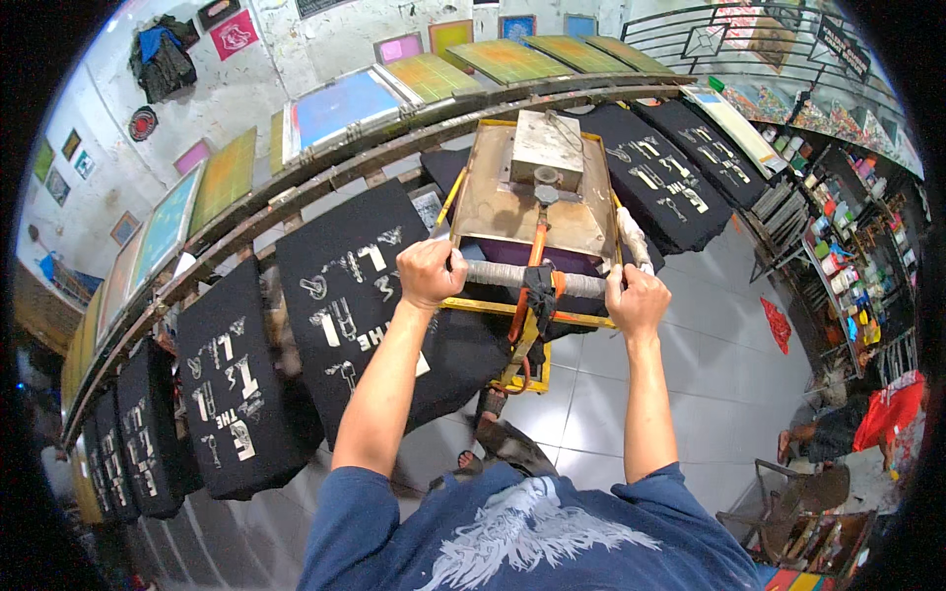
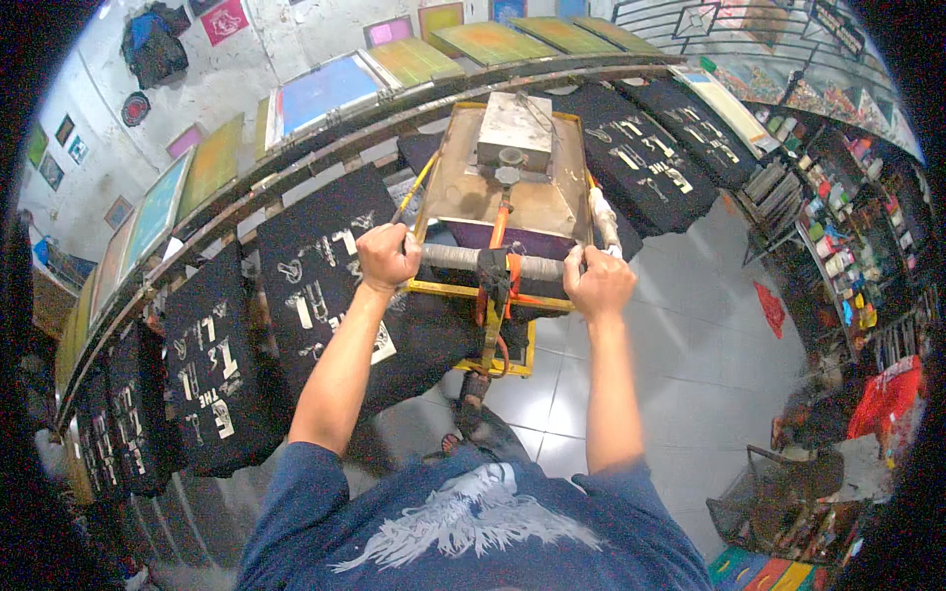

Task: The person operates a manual screen-printing machine by pulling a frame across a row of black t-shirts and using a heat tool to cure the ink between layers.

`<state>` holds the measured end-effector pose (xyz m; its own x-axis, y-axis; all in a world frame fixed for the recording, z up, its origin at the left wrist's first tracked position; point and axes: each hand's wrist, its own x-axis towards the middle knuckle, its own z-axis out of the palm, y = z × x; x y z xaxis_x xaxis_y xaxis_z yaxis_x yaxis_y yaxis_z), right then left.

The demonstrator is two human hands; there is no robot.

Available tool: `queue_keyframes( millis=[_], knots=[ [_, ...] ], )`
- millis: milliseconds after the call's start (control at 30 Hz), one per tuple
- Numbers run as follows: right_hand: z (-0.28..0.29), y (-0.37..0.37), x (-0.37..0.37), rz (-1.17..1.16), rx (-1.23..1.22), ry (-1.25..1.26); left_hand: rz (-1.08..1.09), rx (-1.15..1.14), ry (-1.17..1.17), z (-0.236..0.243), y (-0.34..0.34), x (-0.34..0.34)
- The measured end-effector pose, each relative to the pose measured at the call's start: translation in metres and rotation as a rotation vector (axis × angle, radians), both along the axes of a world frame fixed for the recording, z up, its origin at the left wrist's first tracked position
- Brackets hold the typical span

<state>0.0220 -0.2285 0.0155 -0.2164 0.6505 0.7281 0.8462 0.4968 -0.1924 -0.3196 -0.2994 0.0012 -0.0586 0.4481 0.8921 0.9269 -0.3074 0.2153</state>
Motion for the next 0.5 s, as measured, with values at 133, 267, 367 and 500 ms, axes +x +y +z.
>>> queue_keyframes(
  millis=[133, 267, 367, 500],
  knots=[
    [0.000, -0.006, -0.005, 0.011, 0.007, 0.009, 0.043, -0.051, 0.005, -0.008, -0.001, -0.003],
    [0.004, 0.008, -0.013, -0.006, 0.052, 0.011, 0.069, -0.023, 0.040, -0.007, 0.011, -0.017],
    [-0.002, 0.017, -0.007, 0.039, 0.127, 0.051, 0.105, -0.055, -0.020, 0.000, 0.008, -0.002],
    [-0.007, 0.013, -0.007, 0.045, 0.128, 0.065, 0.096, -0.147, -0.177, 0.002, 0.004, 0.005]
  ],
)
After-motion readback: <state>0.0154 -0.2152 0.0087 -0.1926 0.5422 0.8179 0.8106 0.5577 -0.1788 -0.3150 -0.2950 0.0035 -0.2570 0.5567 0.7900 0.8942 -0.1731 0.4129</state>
